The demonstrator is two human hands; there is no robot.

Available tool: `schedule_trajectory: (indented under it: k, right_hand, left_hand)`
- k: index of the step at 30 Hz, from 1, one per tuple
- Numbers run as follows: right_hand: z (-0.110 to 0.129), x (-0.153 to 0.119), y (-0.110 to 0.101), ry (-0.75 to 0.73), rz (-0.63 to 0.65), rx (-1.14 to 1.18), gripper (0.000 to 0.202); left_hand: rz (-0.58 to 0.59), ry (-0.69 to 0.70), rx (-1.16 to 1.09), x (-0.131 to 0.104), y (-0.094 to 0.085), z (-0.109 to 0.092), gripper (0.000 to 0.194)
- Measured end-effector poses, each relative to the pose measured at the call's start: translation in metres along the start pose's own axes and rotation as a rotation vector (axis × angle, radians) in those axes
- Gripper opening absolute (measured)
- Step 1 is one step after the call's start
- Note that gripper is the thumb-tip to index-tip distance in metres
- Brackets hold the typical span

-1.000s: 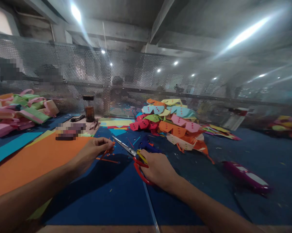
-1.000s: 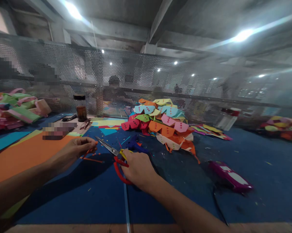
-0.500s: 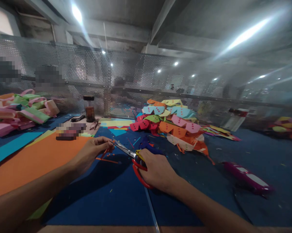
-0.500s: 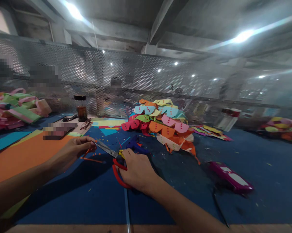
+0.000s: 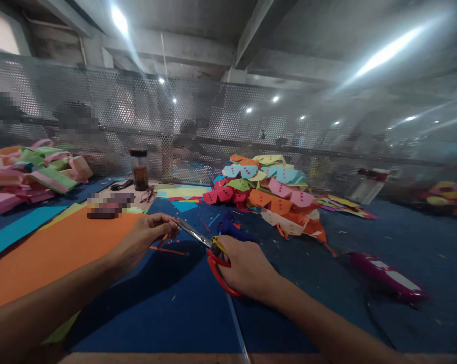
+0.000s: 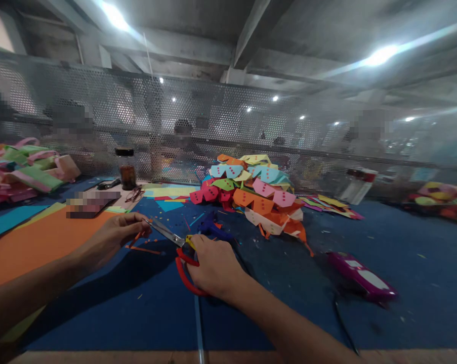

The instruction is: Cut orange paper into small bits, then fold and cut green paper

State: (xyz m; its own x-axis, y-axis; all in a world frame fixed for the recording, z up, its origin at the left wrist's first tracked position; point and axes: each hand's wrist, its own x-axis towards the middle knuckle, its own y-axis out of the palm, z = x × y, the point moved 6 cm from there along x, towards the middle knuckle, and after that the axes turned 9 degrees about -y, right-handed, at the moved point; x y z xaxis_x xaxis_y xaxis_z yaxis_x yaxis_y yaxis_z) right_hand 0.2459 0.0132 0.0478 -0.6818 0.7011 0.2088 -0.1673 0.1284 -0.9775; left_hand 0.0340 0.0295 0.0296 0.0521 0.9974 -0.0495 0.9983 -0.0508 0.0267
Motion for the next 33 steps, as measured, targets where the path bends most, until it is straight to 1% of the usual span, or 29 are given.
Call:
schedule_trajectory:
  k: [8, 14, 20, 33]
  right_hand:
    - [0.0, 0.0, 0.004, -0.002, 0.022, -0.045, 0.021]
    - [-0.003, 0.0, 0.009, -0.027, 0.0, -0.09, 0.02]
    - [-0.004, 0.0, 0.011, -0.016, 0.028, -0.125, 0.02]
    - [-0.008, 0.001, 0.013, -0.015, 0.017, -0.131, 0.019]
  left_hand:
    - [0.014, 0.024, 0.046, 0.0, 0.001, -0.001, 0.017]
    - [0.053, 0.029, 0.043, 0.001, 0.003, 0.002, 0.014]
    - [0.057, 0.026, 0.04, 0.0, 0.004, 0.002, 0.014]
    - [0.049, 0.011, 0.054, 0.002, 0.001, 0.005, 0.017]
